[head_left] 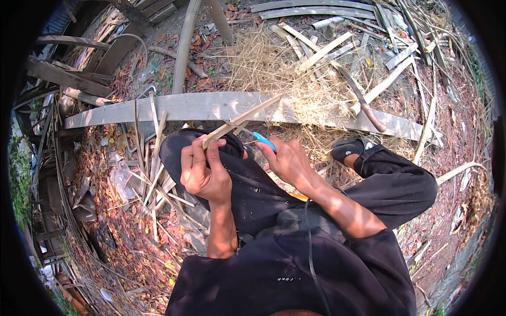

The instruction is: The person sits cross-legged on the ground and uses a small knife to shave thin strips from a piece of wood held in their left hand. They repeatedly scrape the blade along the wood's surface, creating fine shavings that fall onto the ground.

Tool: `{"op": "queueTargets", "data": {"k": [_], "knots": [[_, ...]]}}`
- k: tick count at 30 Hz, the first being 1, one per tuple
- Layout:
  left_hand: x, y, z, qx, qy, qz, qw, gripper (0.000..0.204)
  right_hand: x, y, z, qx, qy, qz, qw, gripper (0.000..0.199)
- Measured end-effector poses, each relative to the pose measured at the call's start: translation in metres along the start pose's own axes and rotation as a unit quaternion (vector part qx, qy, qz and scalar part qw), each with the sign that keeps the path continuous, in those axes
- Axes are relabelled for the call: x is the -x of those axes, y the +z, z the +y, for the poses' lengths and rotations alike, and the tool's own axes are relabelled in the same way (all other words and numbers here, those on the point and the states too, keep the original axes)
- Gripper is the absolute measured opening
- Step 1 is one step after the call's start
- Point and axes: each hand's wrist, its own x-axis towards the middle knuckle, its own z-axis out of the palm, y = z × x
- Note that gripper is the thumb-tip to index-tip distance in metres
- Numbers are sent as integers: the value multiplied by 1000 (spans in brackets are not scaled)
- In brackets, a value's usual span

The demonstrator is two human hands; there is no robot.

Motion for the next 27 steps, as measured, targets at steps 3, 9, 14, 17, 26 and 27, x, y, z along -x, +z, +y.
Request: {"op": "queueTargets", "data": {"k": [3,9,14,17,26,27], "knots": [[3,3,-7,2,32,30,999,17,4,9,11,40,-22,24,999,44],[-3,0,-3,-8,43,-14,999,15,2,11,19,57,-43,46,996,44],[-1,-2,-4,-12,79,-2,997,17,22,-21,-17,-54,-19,-18,998,42],[0,7,-3,11,79,6,997,18,23,-26,-23,-55,-71,9,996,44],[3,8,8,7,62,-9,998,18,-3,-9,55,100,122,-13,987,65],[7,5,8,-5,76,-2,997,18,-2,-18,43,89,125,-34,988,65]]}}
